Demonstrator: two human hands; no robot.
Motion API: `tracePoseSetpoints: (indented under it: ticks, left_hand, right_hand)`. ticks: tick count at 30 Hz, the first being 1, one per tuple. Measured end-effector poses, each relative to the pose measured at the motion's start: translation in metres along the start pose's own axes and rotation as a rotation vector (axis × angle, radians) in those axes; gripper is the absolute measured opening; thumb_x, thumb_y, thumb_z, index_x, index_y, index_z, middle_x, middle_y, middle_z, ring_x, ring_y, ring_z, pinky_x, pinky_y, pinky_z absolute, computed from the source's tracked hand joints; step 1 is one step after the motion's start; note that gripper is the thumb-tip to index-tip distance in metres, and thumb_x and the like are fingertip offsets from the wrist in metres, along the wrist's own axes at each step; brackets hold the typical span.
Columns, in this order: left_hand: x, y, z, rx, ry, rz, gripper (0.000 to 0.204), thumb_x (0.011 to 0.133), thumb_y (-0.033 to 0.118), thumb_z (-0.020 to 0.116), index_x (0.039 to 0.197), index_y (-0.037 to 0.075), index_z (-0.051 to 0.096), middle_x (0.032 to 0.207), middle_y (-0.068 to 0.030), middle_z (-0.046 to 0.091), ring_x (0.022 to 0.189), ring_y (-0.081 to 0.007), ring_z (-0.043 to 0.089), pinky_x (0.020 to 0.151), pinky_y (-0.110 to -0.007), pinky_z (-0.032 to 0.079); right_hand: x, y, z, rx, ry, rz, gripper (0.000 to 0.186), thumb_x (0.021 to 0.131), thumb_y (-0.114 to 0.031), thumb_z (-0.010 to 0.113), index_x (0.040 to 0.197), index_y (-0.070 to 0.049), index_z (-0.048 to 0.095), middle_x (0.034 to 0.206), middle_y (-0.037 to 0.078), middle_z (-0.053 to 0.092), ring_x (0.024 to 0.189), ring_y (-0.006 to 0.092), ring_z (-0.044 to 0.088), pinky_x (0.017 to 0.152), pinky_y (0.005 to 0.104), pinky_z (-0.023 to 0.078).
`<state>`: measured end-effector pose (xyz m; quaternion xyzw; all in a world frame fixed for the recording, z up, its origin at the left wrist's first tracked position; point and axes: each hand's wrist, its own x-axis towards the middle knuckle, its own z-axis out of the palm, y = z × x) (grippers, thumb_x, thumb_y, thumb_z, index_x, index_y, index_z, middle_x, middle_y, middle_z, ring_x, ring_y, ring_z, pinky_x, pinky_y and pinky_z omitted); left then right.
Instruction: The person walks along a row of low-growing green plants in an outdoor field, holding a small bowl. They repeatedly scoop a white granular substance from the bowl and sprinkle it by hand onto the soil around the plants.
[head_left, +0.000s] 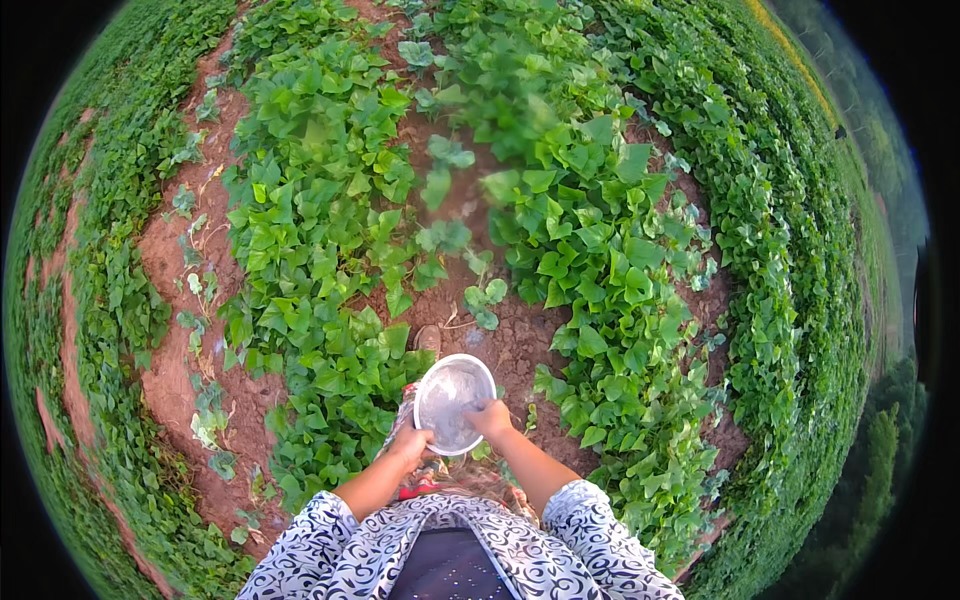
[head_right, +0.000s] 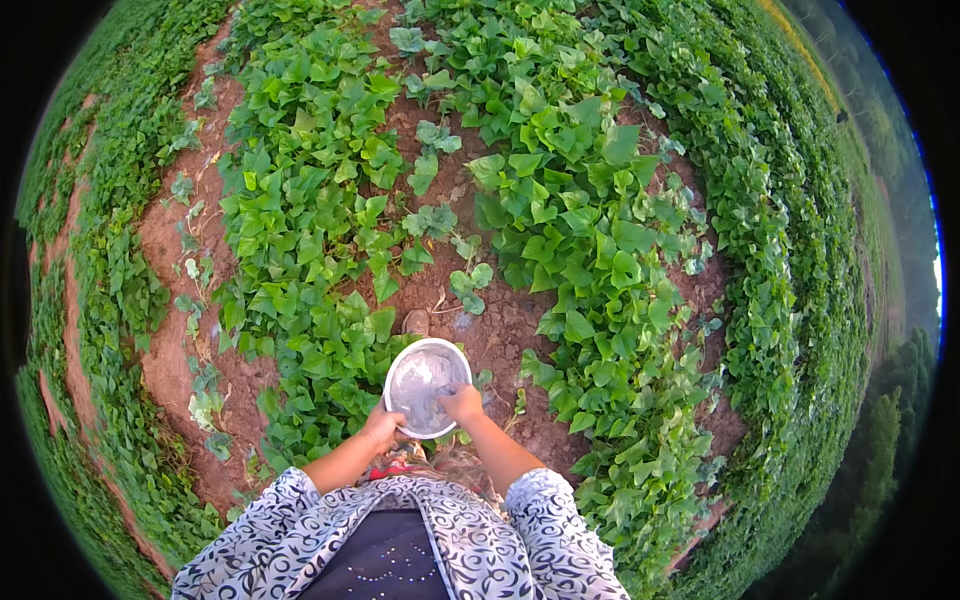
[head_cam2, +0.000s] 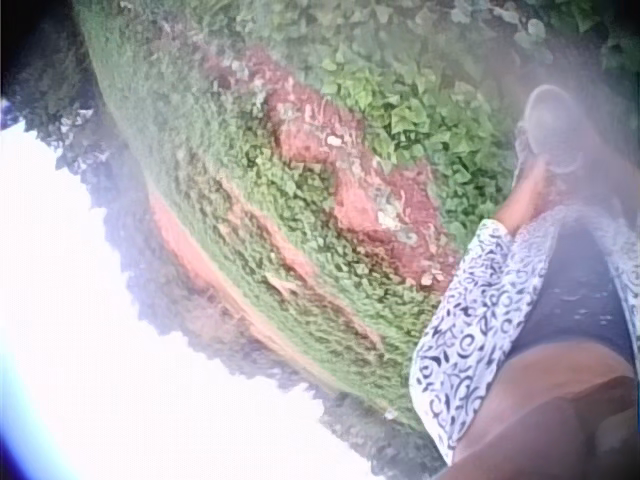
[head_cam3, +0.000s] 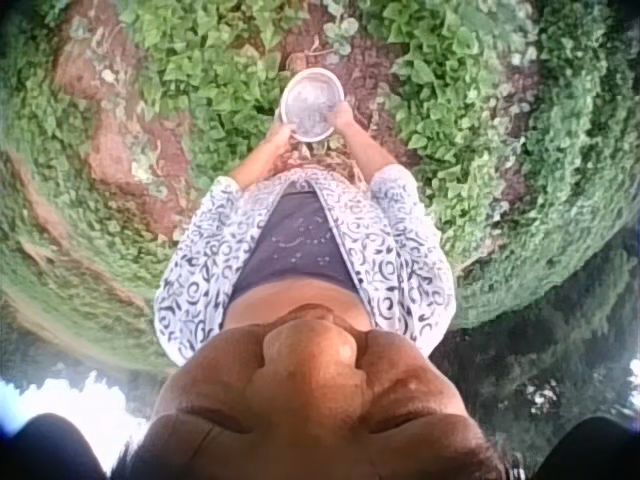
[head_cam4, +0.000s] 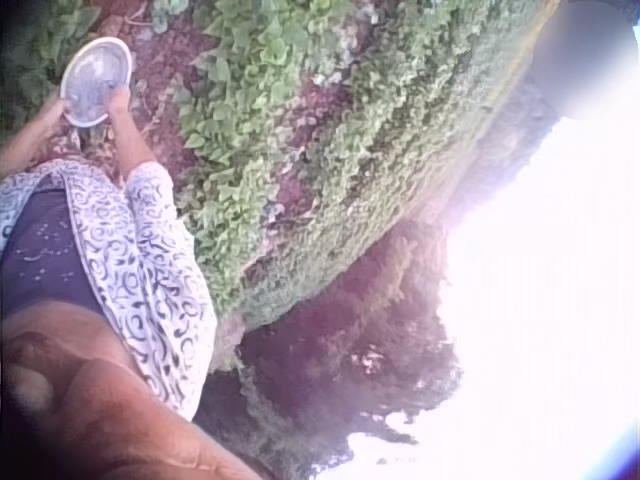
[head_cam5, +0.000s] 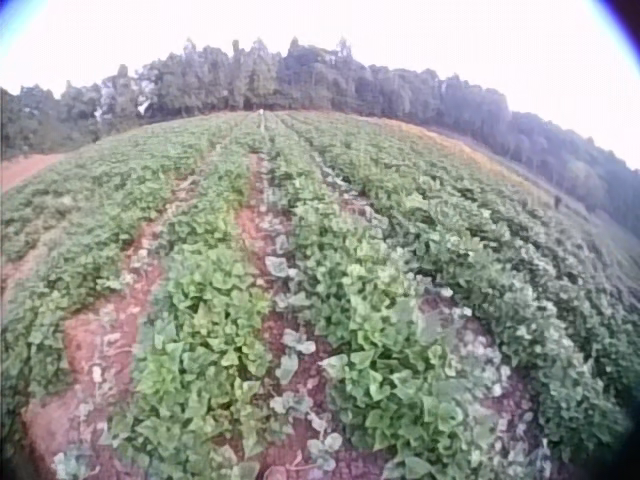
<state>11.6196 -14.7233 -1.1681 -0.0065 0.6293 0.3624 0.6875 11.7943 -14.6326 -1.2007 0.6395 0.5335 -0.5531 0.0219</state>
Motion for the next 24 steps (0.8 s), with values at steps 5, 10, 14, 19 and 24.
tracePoseSetpoints:
  ticks: [5,10,14,19,24]
  left_hand:
    - [0.052,0.066,-0.021,0.055,0.142,-0.106,0.064,0.069,-0.010,0.048,0.130,0.004,0.036,0.112,-0.0205,0.054,0.089,-0.0368,0.062,0.060,-0.044,0.060]
    - [0.081,0.118,-0.033,0.134,0.147,-0.106,0.059,0.068,-0.008,0.051,0.125,0.003,0.040,0.113,-0.0189,0.054,0.092,-0.0335,0.061,0.064,-0.042,0.059]
    - [0.086,0.145,-0.025,0.136,0.065,-0.128,0.060,0.069,-0.006,0.051,0.127,0.003,0.040,0.112,-0.0178,0.055,0.090,-0.0304,0.061,0.063,-0.039,0.058]
    - [0.084,0.171,-0.006,-0.009,-0.002,-0.131,0.061,0.068,-0.005,0.050,0.128,0.004,0.040,0.112,-0.0165,0.055,0.086,-0.0288,0.062,0.059,-0.037,0.057]
    - [0.097,0.186,0.007,-0.081,0.013,-0.100,0.064,0.067,-0.006,0.050,0.129,0.006,0.040,0.112,-0.0162,0.056,0.083,-0.0295,0.063,0.053,-0.038,0.057]
  right_hand:
    - [0.115,-0.064,-0.018,0.298,0.110,0.135,0.035,0.073,-0.017,0.074,0.102,0.000,0.066,0.081,0.006,0.067,0.069,0.0093,0.062,0.064,0.0265,0.050]
    - [0.180,-0.110,-0.041,-0.106,0.269,0.015,0.038,0.077,-0.020,0.066,0.110,-0.003,0.058,0.098,0.017,0.067,0.092,0.0305,0.064,0.083,0.0386,0.050]
    - [0.158,-0.120,-0.033,-0.514,-0.102,-0.164,0.038,0.081,-0.024,0.061,0.113,-0.004,0.055,0.106,0.020,0.063,0.098,0.0337,0.061,0.086,0.0408,0.048]
    - [0.140,-0.134,-0.033,-0.602,-0.161,-0.189,0.039,0.082,-0.030,0.059,0.110,-0.004,0.054,0.113,0.023,0.058,0.103,0.0364,0.058,0.089,0.0420,0.046]
    - [0.136,-0.156,-0.044,-0.570,-0.376,-0.138,0.061,0.075,-0.034,0.068,0.128,-0.011,0.047,0.119,0.021,0.057,0.108,0.0362,0.057,0.097,0.0391,0.043]
